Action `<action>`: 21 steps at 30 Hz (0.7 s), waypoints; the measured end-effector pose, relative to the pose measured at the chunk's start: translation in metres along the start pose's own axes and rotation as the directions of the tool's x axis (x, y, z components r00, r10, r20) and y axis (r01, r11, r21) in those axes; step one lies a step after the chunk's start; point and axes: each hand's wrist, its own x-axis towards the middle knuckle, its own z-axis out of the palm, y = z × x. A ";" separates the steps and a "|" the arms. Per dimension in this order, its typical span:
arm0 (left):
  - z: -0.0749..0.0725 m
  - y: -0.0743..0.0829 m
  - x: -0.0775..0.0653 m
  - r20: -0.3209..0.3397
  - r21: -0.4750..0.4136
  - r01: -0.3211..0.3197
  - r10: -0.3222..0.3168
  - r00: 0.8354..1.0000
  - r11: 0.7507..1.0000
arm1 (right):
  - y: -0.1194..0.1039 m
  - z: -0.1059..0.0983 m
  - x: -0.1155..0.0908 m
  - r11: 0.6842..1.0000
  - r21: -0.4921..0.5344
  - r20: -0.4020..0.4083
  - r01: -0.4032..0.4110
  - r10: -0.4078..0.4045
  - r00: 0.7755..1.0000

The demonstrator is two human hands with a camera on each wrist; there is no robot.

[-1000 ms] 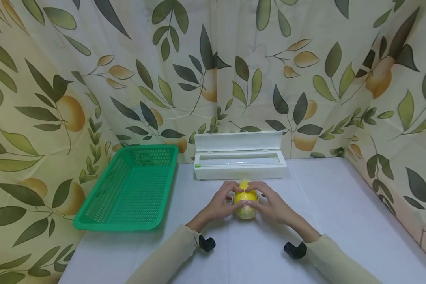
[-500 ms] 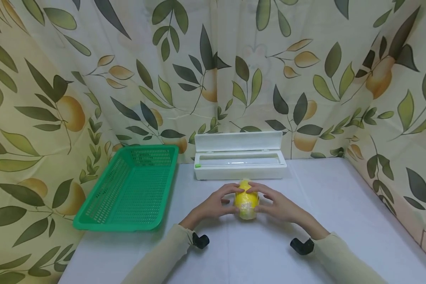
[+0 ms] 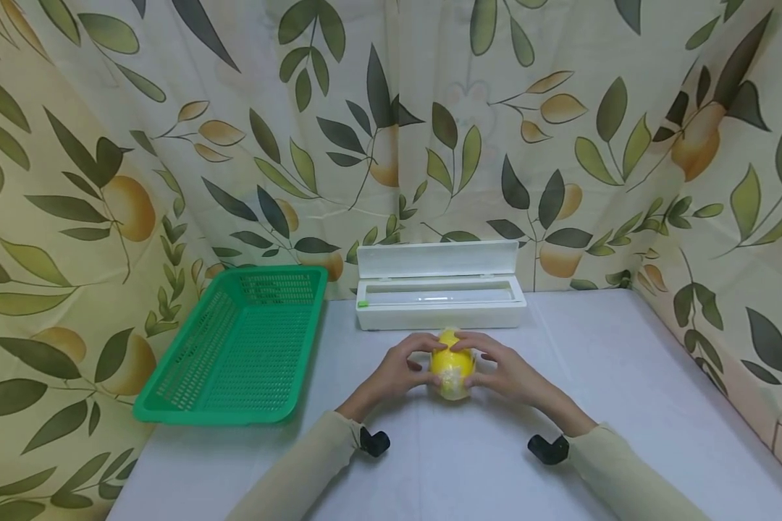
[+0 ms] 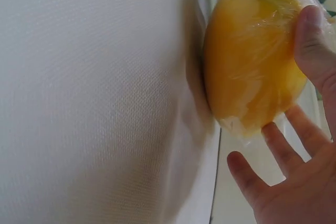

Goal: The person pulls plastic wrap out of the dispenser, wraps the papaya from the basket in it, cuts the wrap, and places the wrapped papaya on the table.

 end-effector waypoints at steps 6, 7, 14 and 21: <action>0.001 -0.001 0.002 0.003 -0.037 0.017 -0.017 1.000 0.999 | 0.001 0.001 0.000 1.000 0.008 0.001 0.006 -0.006 1.000; 0.001 -0.001 0.002 0.004 -0.043 0.018 -0.018 1.000 0.999 | 0.001 0.001 0.001 1.000 0.011 0.005 0.006 -0.006 1.000; 0.000 -0.001 0.003 0.035 -0.037 0.015 -0.014 0.999 0.999 | 0.003 0.002 0.000 1.000 0.022 0.020 0.019 -0.020 1.000; 0.000 -0.001 0.004 0.055 -0.021 0.006 -0.004 0.998 1.000 | 0.006 0.003 -0.001 0.999 0.042 0.031 0.026 -0.028 0.999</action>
